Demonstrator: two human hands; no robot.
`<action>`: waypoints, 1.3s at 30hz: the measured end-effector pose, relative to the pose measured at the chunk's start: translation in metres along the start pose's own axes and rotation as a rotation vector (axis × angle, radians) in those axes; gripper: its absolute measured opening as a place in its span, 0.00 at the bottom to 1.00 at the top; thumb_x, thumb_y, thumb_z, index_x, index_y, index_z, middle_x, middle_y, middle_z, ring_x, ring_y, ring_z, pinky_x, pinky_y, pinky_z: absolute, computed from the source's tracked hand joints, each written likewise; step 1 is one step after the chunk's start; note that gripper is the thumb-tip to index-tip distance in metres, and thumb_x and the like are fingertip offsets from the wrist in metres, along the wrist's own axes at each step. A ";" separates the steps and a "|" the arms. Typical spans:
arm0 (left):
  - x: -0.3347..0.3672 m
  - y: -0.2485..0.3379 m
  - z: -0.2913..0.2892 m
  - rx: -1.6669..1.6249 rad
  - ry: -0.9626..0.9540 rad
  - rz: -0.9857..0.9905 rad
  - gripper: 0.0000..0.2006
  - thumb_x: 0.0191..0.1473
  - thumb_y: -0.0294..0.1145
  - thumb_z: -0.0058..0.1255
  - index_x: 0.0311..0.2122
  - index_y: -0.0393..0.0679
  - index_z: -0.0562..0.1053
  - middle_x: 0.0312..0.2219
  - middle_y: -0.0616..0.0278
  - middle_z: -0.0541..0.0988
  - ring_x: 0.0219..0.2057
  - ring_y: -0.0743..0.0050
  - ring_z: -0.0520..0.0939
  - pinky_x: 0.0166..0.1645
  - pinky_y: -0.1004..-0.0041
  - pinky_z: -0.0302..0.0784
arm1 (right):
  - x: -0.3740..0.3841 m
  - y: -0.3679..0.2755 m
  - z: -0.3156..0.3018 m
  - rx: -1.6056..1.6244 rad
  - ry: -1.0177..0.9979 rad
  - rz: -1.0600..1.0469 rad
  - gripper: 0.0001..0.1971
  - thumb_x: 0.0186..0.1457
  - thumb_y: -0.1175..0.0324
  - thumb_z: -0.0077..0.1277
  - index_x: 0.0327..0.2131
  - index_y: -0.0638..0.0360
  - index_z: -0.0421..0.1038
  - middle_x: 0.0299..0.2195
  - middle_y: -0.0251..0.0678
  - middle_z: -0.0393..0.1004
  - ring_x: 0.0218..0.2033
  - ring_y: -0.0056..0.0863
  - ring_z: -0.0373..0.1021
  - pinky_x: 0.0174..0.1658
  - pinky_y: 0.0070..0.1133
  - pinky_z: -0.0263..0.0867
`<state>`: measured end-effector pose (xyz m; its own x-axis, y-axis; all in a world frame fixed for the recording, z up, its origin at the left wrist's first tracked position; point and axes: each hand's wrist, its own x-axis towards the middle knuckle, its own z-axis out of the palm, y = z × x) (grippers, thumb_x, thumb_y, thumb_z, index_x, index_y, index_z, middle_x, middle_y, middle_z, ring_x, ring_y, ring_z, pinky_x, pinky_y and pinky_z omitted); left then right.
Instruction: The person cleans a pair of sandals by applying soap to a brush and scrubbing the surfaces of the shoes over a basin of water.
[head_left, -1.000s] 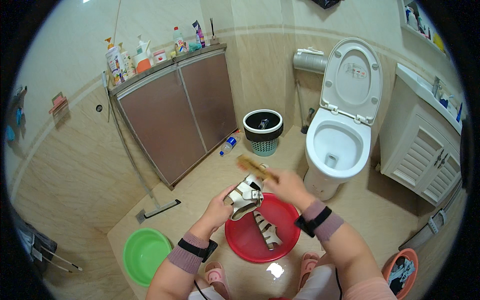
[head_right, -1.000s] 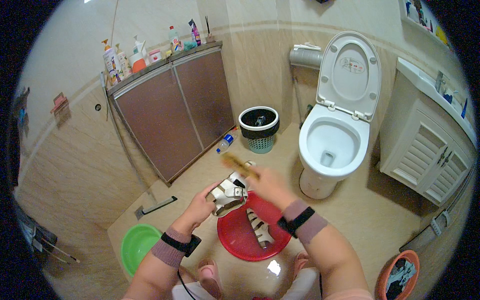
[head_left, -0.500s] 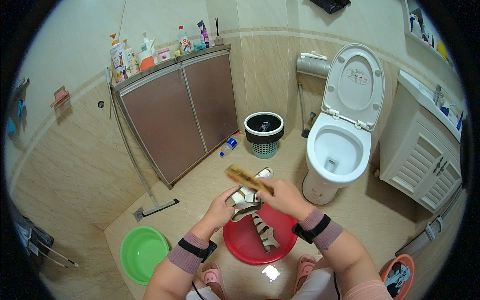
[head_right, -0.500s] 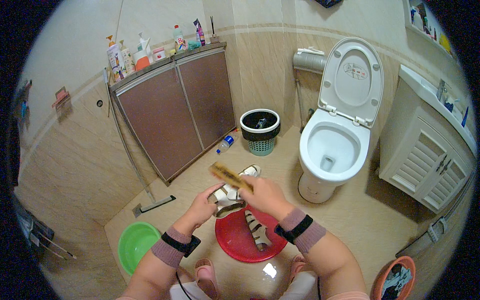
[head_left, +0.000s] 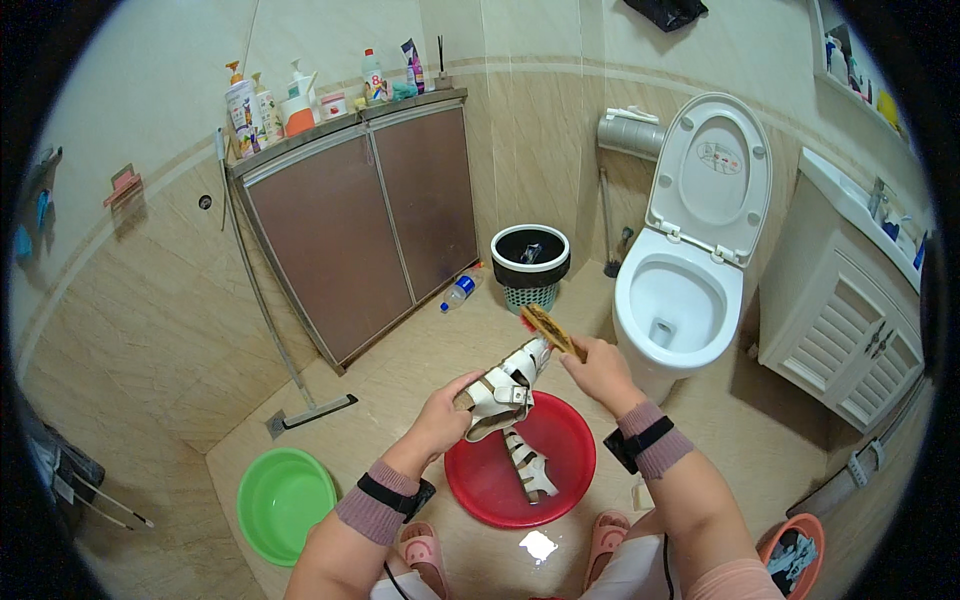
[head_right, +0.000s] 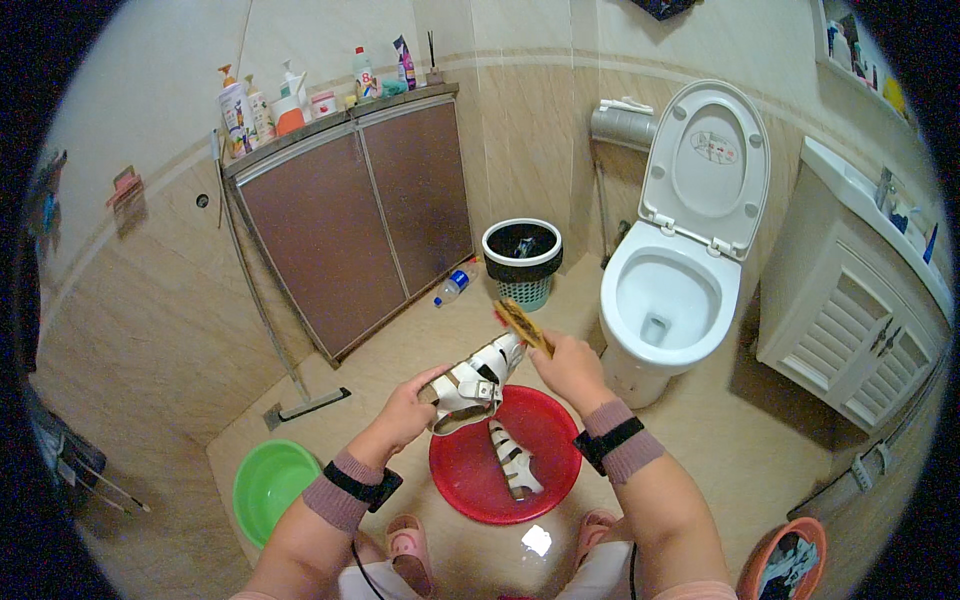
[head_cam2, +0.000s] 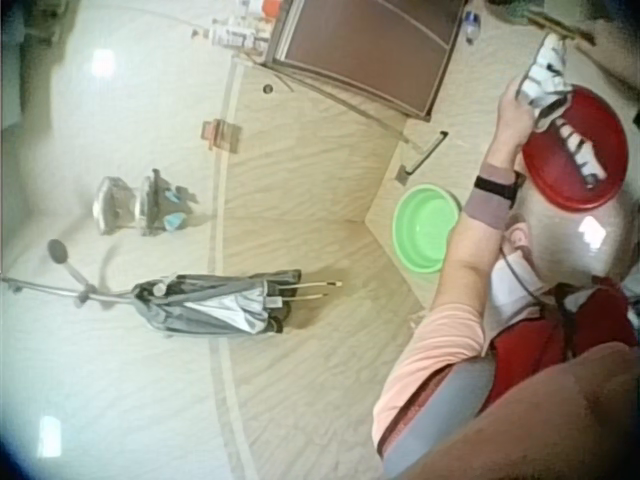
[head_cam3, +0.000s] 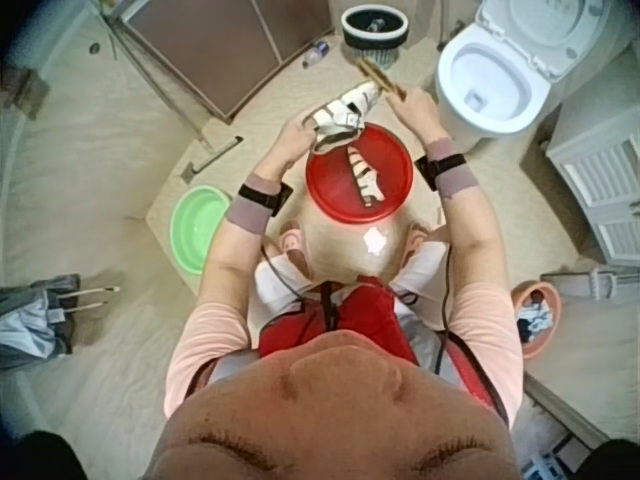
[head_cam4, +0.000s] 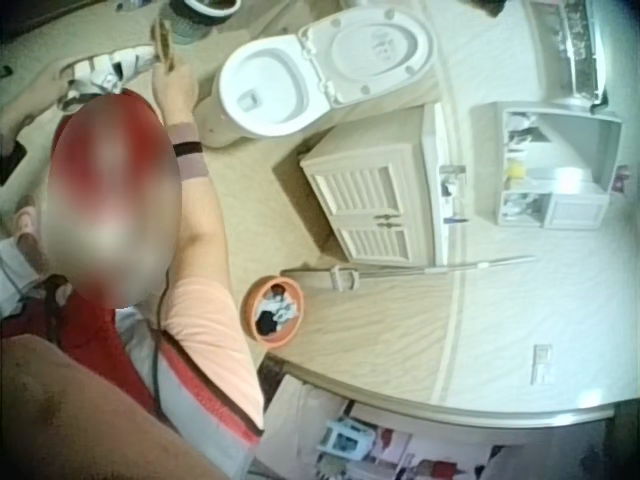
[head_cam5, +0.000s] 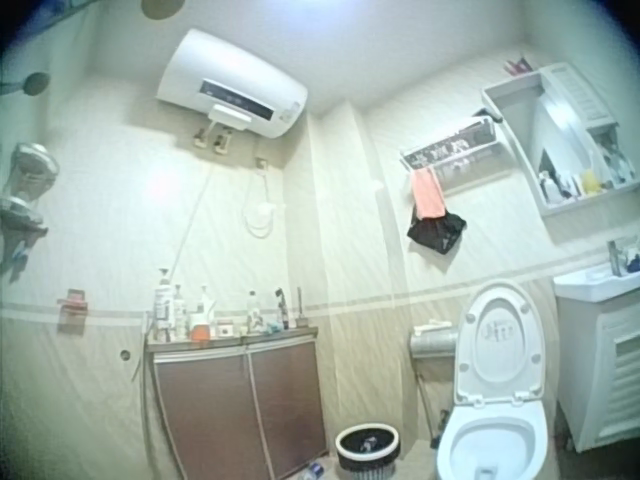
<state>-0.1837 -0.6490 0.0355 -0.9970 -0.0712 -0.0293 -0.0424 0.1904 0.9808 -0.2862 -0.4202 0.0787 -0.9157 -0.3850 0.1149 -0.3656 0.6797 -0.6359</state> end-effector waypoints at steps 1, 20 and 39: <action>0.000 0.001 0.000 -0.026 0.006 -0.020 0.35 0.42 0.08 0.36 0.59 0.41 0.66 0.47 0.60 0.75 0.46 0.74 0.75 0.48 0.80 0.70 | -0.002 0.000 0.000 -0.017 0.026 0.001 0.20 0.53 0.56 0.50 0.48 0.52 0.74 0.35 0.50 0.77 0.37 0.48 0.74 0.42 0.37 0.69; 0.001 -0.004 -0.005 -0.790 -0.051 -0.305 0.35 0.44 0.11 0.39 0.61 0.44 0.56 0.49 0.50 0.69 0.42 0.54 0.78 0.39 0.55 0.83 | 0.002 0.005 0.017 0.138 0.096 -0.117 0.22 0.53 0.55 0.50 0.51 0.51 0.71 0.36 0.51 0.76 0.37 0.49 0.74 0.43 0.37 0.69; 0.006 -0.024 -0.016 -1.014 -0.202 -0.311 0.34 0.43 0.17 0.40 0.60 0.48 0.59 0.53 0.54 0.70 0.51 0.50 0.74 0.53 0.46 0.71 | -0.013 -0.011 0.027 0.058 0.062 -0.260 0.22 0.52 0.58 0.53 0.50 0.56 0.72 0.36 0.53 0.76 0.38 0.46 0.75 0.45 0.32 0.69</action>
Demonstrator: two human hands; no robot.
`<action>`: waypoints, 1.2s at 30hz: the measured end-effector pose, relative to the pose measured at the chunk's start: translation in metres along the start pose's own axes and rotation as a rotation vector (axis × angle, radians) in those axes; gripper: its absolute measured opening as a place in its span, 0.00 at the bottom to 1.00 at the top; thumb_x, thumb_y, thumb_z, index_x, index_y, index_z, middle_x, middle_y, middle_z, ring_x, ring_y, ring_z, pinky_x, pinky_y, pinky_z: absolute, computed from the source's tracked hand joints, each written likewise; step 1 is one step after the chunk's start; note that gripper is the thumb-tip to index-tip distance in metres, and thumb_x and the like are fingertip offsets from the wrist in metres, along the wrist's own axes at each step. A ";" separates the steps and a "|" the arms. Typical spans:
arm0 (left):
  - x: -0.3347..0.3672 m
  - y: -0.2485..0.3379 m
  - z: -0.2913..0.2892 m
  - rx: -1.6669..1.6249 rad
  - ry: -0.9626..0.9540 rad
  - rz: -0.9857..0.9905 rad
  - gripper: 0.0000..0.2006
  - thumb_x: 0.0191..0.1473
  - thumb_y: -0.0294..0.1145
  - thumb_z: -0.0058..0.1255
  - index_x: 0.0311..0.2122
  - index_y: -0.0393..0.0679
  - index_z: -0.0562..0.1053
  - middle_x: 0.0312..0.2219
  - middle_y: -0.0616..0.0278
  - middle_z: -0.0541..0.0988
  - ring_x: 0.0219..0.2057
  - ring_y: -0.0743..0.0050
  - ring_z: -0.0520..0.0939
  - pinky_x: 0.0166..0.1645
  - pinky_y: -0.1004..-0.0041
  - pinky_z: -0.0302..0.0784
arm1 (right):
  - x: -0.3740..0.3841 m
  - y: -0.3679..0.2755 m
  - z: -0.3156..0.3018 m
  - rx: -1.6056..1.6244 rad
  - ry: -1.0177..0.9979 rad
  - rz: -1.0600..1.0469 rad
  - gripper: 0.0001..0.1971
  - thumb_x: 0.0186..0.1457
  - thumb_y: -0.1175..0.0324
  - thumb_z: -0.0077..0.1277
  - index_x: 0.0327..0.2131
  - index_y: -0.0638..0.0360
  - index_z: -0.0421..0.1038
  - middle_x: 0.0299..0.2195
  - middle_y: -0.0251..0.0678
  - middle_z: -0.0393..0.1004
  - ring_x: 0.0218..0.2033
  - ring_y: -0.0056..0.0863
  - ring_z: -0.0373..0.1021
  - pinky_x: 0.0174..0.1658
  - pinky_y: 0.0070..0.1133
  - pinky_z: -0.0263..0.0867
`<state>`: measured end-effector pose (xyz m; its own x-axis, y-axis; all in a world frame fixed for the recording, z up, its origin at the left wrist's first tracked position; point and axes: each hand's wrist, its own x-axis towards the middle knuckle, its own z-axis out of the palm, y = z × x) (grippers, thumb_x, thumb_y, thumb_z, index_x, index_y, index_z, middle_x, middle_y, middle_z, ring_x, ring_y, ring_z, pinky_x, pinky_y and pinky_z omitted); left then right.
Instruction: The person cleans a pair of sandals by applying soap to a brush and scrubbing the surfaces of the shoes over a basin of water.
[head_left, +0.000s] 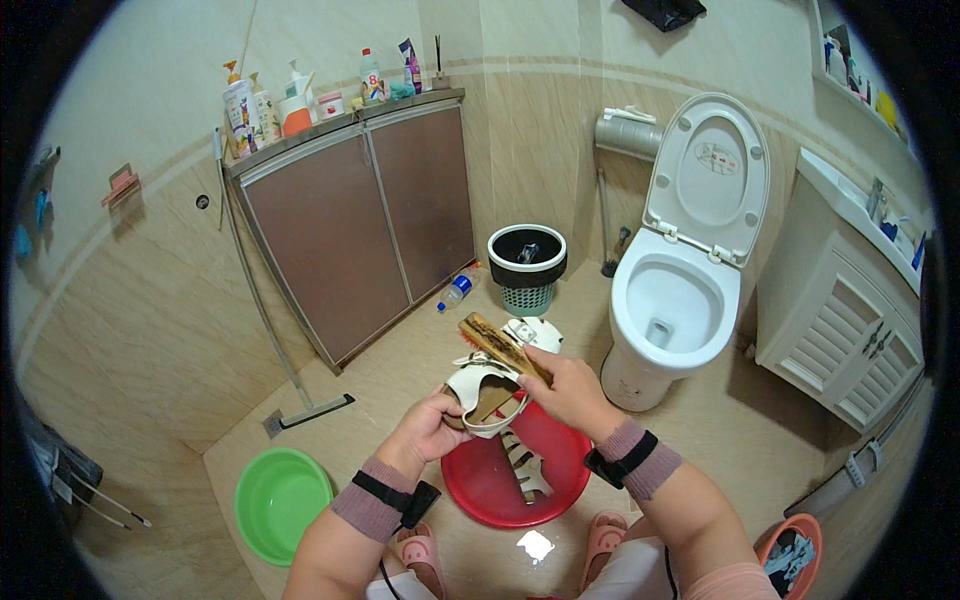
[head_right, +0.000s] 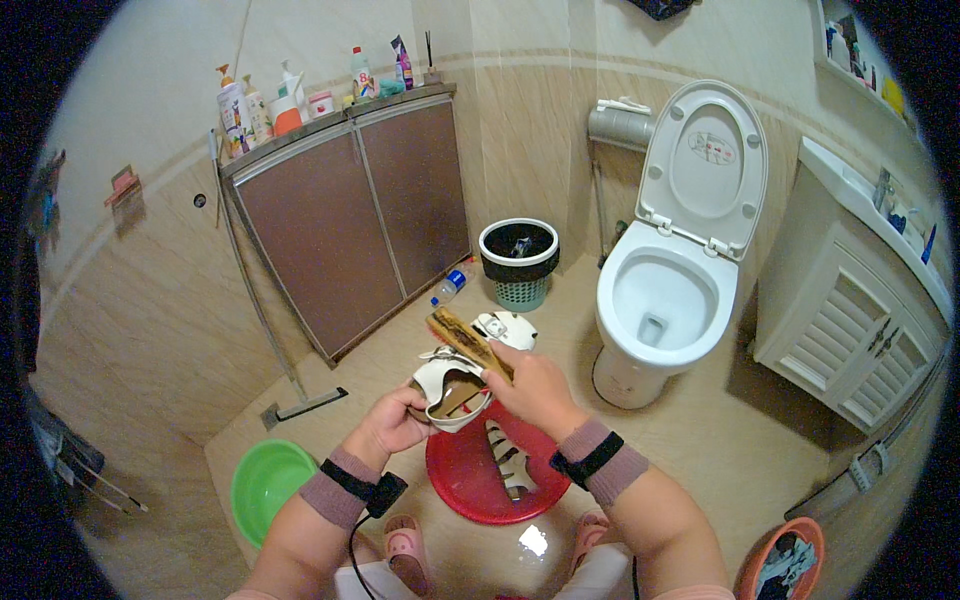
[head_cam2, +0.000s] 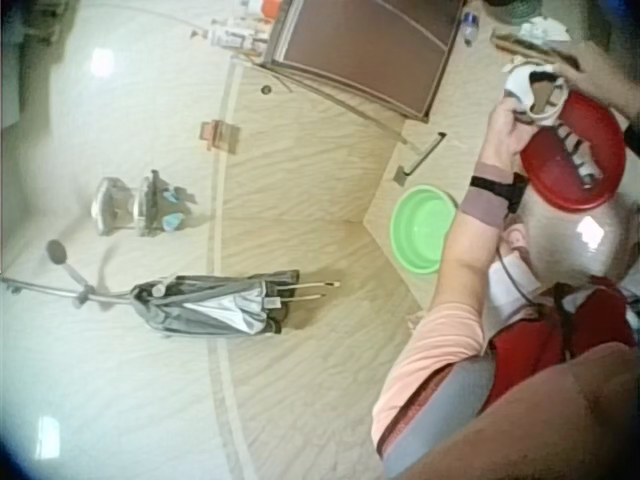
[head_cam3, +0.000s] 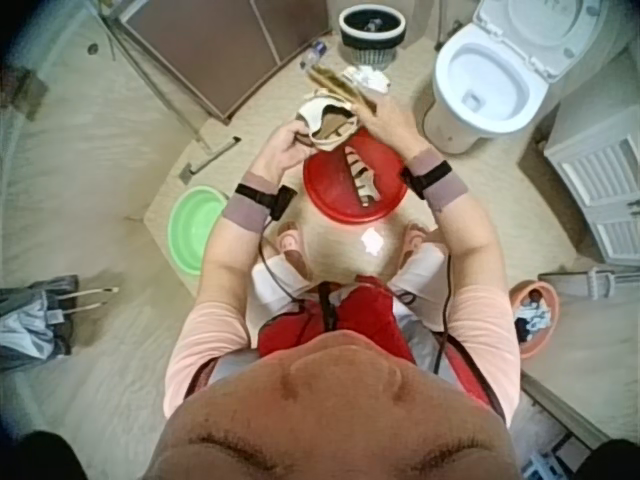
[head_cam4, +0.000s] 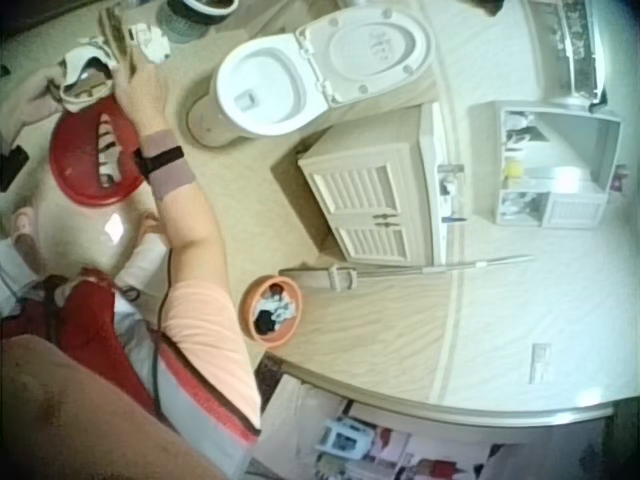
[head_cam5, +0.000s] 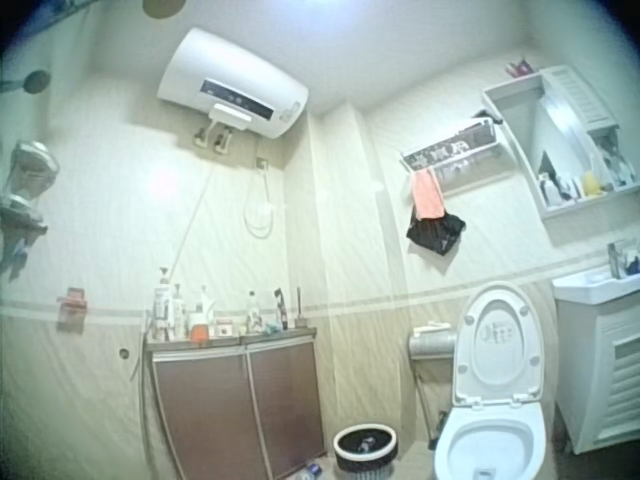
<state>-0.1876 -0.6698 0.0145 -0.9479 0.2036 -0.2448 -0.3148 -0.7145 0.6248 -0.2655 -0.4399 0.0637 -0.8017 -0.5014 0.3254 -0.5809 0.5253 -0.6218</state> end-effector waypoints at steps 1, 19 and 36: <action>-0.002 0.001 0.001 -0.007 -0.037 0.019 0.33 0.42 0.17 0.40 0.59 0.47 0.61 0.52 0.55 0.70 0.51 0.52 0.73 0.54 0.48 0.71 | 0.004 0.008 0.002 0.002 0.053 -0.030 0.22 0.53 0.57 0.51 0.50 0.55 0.71 0.36 0.54 0.76 0.38 0.49 0.74 0.45 0.35 0.69; 0.006 -0.001 -0.004 -0.261 0.008 0.046 0.28 0.46 0.22 0.41 0.57 0.41 0.63 0.53 0.53 0.70 0.52 0.56 0.73 0.54 0.59 0.71 | -0.003 0.003 0.001 0.020 0.075 -0.042 0.22 0.54 0.58 0.50 0.51 0.55 0.71 0.36 0.52 0.76 0.37 0.51 0.73 0.44 0.36 0.69; -0.001 0.003 -0.003 -0.570 -0.052 -0.050 0.22 0.57 0.30 0.36 0.58 0.38 0.61 0.53 0.48 0.68 0.50 0.49 0.73 0.36 0.75 0.77 | -0.009 -0.002 0.013 0.095 0.188 -0.045 0.25 0.55 0.61 0.50 0.55 0.59 0.63 0.36 0.55 0.75 0.37 0.51 0.73 0.41 0.35 0.68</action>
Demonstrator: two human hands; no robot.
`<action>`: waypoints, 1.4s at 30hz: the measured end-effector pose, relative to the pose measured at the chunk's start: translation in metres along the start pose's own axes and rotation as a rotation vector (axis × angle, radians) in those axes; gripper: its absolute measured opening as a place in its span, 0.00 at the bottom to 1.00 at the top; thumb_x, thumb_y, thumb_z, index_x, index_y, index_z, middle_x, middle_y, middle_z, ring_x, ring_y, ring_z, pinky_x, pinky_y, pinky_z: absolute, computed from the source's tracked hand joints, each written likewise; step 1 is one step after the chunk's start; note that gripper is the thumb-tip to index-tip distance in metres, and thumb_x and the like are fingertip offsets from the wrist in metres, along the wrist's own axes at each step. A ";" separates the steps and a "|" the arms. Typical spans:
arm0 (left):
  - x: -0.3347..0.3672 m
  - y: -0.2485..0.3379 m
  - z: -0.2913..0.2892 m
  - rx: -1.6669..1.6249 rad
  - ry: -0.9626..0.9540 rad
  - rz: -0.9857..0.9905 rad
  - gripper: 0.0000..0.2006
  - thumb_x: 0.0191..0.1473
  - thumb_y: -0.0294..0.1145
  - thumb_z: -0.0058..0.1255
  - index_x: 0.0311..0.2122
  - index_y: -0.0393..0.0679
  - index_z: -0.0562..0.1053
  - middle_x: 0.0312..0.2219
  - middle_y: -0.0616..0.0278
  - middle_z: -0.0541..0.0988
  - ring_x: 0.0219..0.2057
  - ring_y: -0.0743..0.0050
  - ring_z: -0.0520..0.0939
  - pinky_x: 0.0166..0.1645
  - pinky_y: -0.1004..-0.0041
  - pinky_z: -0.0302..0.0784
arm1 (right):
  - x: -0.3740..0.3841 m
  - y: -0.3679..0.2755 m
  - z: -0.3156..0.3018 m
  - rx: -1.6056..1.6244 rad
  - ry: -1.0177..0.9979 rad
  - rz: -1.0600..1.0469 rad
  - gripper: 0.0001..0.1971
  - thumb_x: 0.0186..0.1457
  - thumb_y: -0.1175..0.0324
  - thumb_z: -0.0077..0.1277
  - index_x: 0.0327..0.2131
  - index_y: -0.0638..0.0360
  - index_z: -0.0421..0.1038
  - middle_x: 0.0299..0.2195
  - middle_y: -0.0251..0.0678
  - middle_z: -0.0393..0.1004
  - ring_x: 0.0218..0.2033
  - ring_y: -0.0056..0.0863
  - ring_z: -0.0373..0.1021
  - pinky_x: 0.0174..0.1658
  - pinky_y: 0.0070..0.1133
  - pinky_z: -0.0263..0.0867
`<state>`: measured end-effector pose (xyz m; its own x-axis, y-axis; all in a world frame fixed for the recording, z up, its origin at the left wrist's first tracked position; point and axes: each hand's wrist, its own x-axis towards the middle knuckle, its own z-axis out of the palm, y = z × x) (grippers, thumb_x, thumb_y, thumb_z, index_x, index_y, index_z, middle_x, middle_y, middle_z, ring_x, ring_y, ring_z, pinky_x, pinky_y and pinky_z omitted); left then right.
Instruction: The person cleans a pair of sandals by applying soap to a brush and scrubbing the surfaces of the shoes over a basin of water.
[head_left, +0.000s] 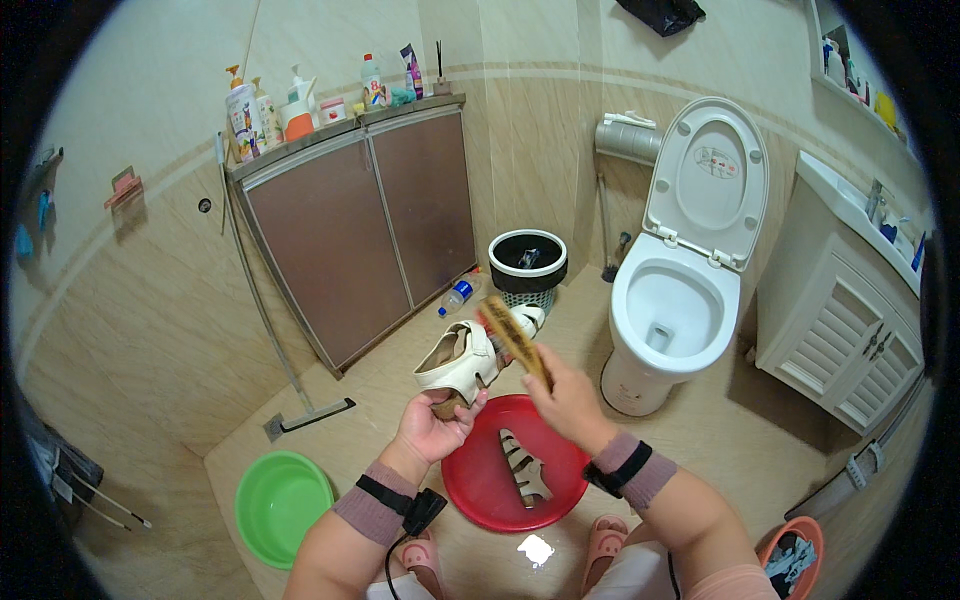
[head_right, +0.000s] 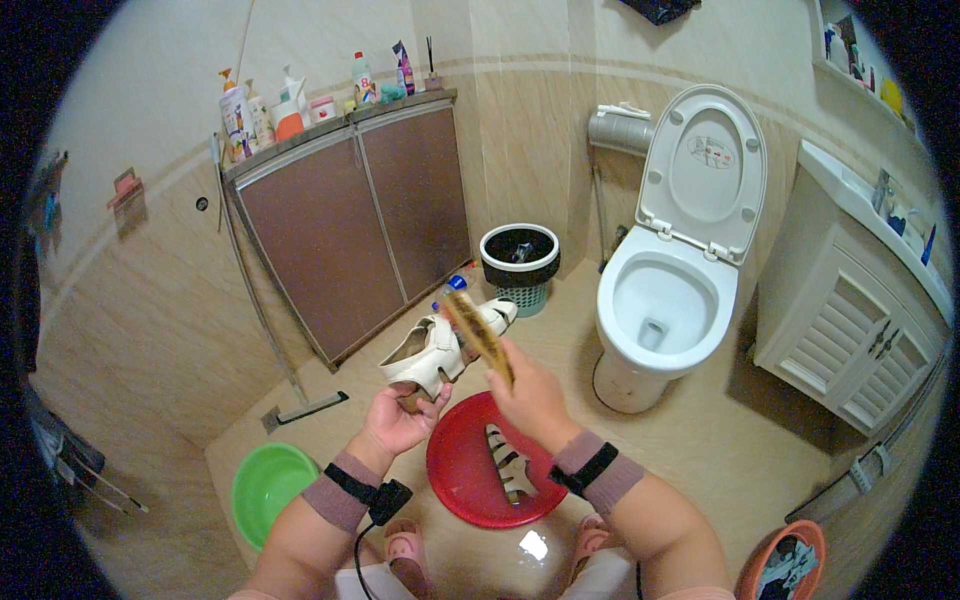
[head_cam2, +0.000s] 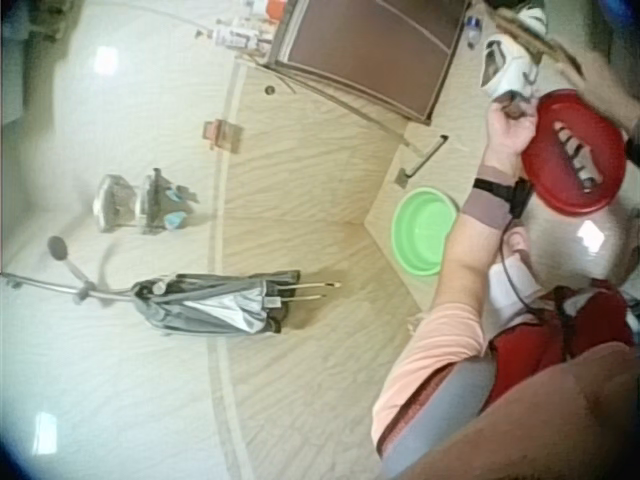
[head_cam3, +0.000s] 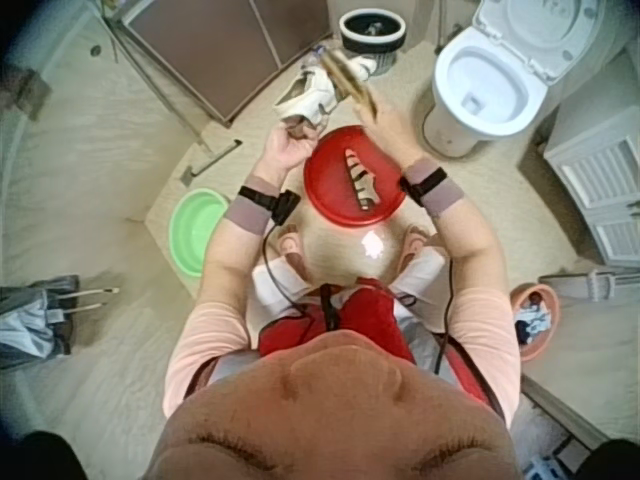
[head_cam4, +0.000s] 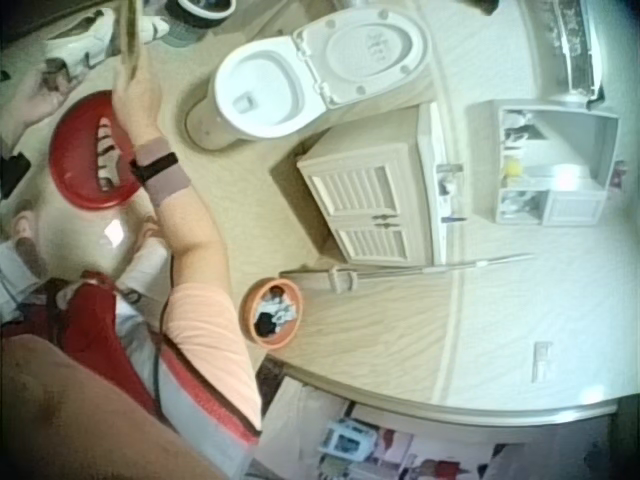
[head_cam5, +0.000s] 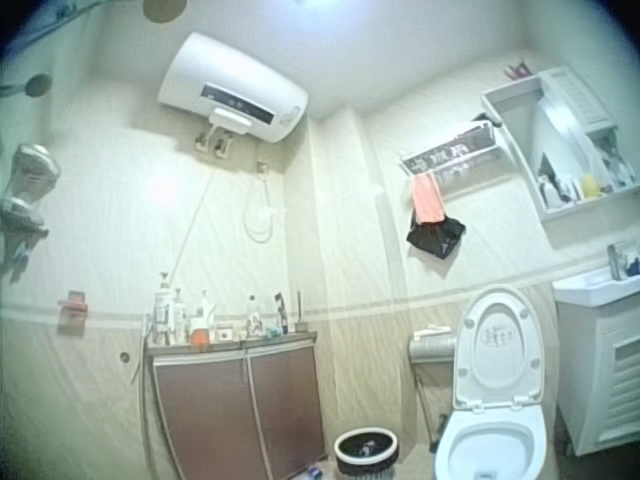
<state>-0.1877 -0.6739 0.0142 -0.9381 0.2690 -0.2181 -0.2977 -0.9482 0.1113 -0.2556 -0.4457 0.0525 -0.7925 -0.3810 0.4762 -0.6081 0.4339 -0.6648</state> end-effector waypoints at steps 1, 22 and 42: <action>-0.003 0.000 -0.001 -0.018 0.001 0.030 0.23 0.57 0.29 0.36 0.58 0.38 0.61 0.54 0.47 0.67 0.52 0.49 0.72 0.36 0.76 0.77 | 0.001 -0.006 0.001 -0.002 -0.027 0.009 0.25 0.55 0.61 0.50 0.55 0.59 0.63 0.36 0.55 0.75 0.37 0.51 0.73 0.41 0.35 0.68; -0.002 -0.007 0.007 -0.149 -0.031 -0.038 0.30 0.52 0.27 0.34 0.63 0.42 0.54 0.58 0.42 0.62 0.46 0.55 0.78 0.28 0.82 0.76 | 0.011 0.009 -0.009 0.050 0.007 0.026 0.26 0.55 0.63 0.50 0.57 0.55 0.61 0.43 0.52 0.74 0.42 0.48 0.72 0.45 0.35 0.68; -0.002 -0.010 0.013 -0.124 -0.060 -0.021 0.30 0.53 0.28 0.37 0.63 0.41 0.54 0.57 0.44 0.64 0.45 0.55 0.79 0.28 0.82 0.77 | 0.019 0.036 -0.008 0.058 0.078 0.106 0.24 0.56 0.61 0.50 0.55 0.57 0.65 0.40 0.47 0.76 0.36 0.39 0.75 0.39 0.29 0.70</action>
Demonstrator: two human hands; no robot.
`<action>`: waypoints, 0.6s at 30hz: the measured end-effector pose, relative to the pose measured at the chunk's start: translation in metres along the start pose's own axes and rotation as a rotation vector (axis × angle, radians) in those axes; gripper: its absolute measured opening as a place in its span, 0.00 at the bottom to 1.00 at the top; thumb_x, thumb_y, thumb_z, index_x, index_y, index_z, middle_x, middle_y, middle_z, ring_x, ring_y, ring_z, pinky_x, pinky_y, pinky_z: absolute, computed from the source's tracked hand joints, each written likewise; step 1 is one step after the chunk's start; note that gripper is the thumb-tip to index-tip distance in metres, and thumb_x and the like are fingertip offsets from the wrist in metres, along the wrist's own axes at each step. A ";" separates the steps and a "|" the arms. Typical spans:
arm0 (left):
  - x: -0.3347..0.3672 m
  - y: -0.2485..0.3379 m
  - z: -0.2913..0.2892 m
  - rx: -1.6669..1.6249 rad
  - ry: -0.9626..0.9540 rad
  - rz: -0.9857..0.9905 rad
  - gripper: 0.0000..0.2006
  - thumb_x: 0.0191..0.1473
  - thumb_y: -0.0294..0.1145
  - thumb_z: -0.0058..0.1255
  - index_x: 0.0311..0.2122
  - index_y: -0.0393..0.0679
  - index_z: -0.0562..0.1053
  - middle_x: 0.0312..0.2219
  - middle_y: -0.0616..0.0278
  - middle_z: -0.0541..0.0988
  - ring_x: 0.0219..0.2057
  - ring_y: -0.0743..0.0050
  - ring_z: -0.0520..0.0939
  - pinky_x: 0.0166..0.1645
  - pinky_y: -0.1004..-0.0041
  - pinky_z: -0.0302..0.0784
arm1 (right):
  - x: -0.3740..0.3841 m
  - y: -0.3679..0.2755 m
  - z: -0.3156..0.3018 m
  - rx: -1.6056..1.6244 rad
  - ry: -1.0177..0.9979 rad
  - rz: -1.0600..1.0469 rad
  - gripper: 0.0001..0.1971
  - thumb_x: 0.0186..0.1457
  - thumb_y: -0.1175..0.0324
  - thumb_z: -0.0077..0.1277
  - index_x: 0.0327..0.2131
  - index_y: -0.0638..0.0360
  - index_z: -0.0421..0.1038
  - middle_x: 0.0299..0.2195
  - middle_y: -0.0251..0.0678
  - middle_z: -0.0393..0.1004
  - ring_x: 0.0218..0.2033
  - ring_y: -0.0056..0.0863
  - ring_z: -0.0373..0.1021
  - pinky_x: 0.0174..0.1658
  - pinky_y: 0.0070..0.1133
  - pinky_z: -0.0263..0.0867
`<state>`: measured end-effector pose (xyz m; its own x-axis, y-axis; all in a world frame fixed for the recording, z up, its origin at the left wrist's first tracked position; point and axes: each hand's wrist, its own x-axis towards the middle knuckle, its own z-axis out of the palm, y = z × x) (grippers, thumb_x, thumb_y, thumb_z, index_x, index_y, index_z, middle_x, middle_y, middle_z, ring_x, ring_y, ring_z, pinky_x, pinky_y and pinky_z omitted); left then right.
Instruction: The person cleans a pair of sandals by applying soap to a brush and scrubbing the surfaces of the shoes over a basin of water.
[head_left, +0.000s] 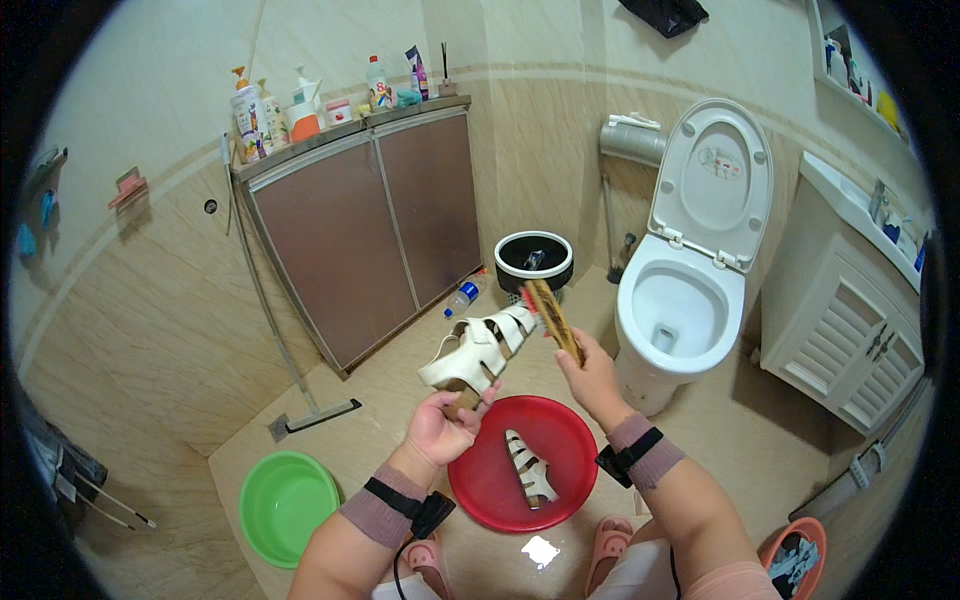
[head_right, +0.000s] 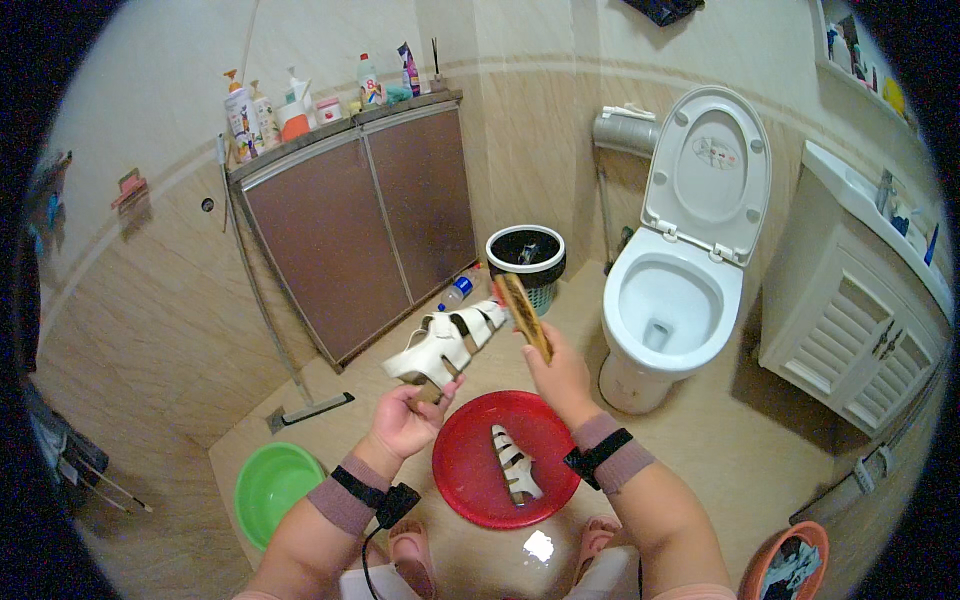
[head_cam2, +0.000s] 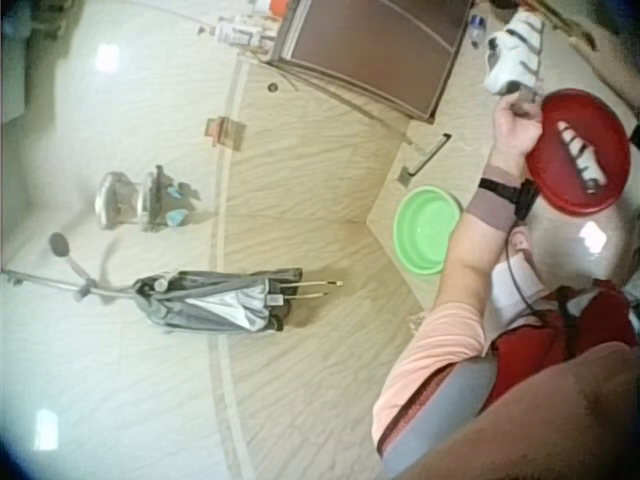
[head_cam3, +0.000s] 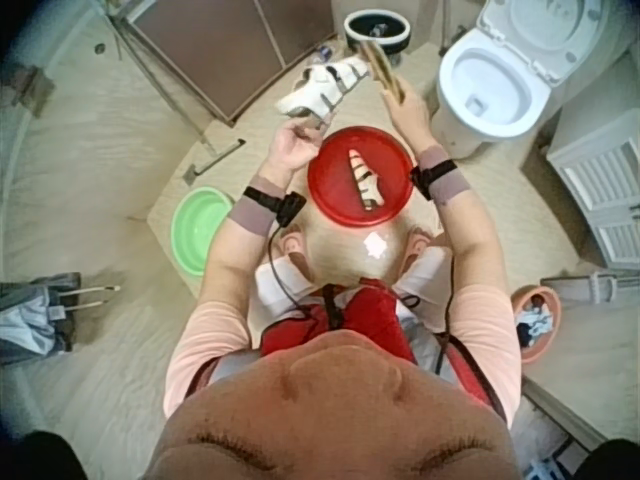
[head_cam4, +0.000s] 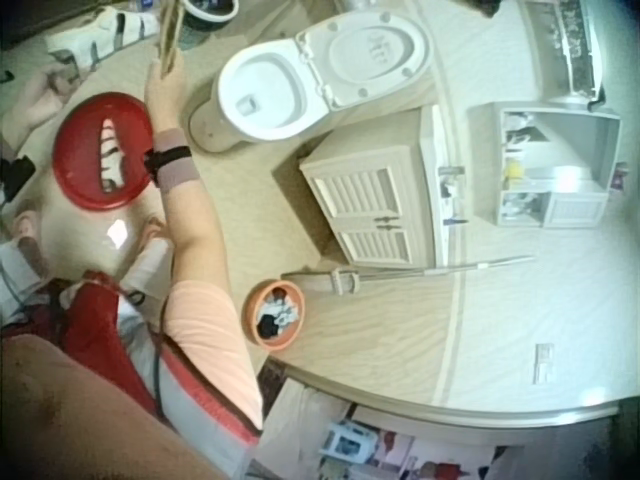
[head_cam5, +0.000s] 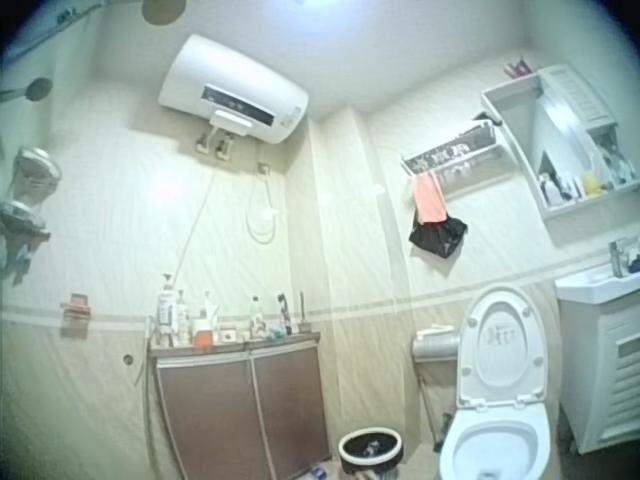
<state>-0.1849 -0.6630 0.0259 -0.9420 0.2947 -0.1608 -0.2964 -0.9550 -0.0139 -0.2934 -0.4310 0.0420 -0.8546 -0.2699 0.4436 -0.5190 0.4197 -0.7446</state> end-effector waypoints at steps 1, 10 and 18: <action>0.003 -0.002 -0.001 0.184 -0.043 -0.016 0.29 0.54 0.27 0.38 0.63 0.42 0.55 0.57 0.45 0.65 0.47 0.54 0.78 0.30 0.80 0.77 | 0.003 0.011 0.000 0.258 -0.057 0.209 0.24 0.57 0.62 0.50 0.56 0.58 0.63 0.36 0.45 0.76 0.28 0.31 0.72 0.30 0.25 0.67; 0.004 -0.026 -0.002 1.249 -0.097 0.387 0.47 0.48 0.11 0.48 0.67 0.54 0.38 0.62 0.58 0.55 0.60 0.59 0.63 0.51 0.65 0.77 | -0.001 -0.019 0.002 1.157 -0.178 0.639 0.11 0.59 0.65 0.51 0.42 0.51 0.62 0.26 0.29 0.67 0.15 0.16 0.61 0.14 0.13 0.57; 0.002 -0.022 0.006 1.599 -0.223 0.309 0.55 0.43 0.18 0.58 0.68 0.48 0.32 0.65 0.59 0.50 0.64 0.67 0.55 0.65 0.70 0.52 | -0.002 -0.015 0.001 1.326 -0.197 0.655 0.15 0.56 0.68 0.54 0.45 0.53 0.62 0.23 0.26 0.66 0.15 0.14 0.60 0.13 0.12 0.55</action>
<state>-0.1809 -0.6416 0.0319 -0.9535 0.2455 0.1746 0.1768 -0.0133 0.9842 -0.2839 -0.4382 0.0520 -0.8528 -0.5052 -0.1325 0.4297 -0.5345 -0.7278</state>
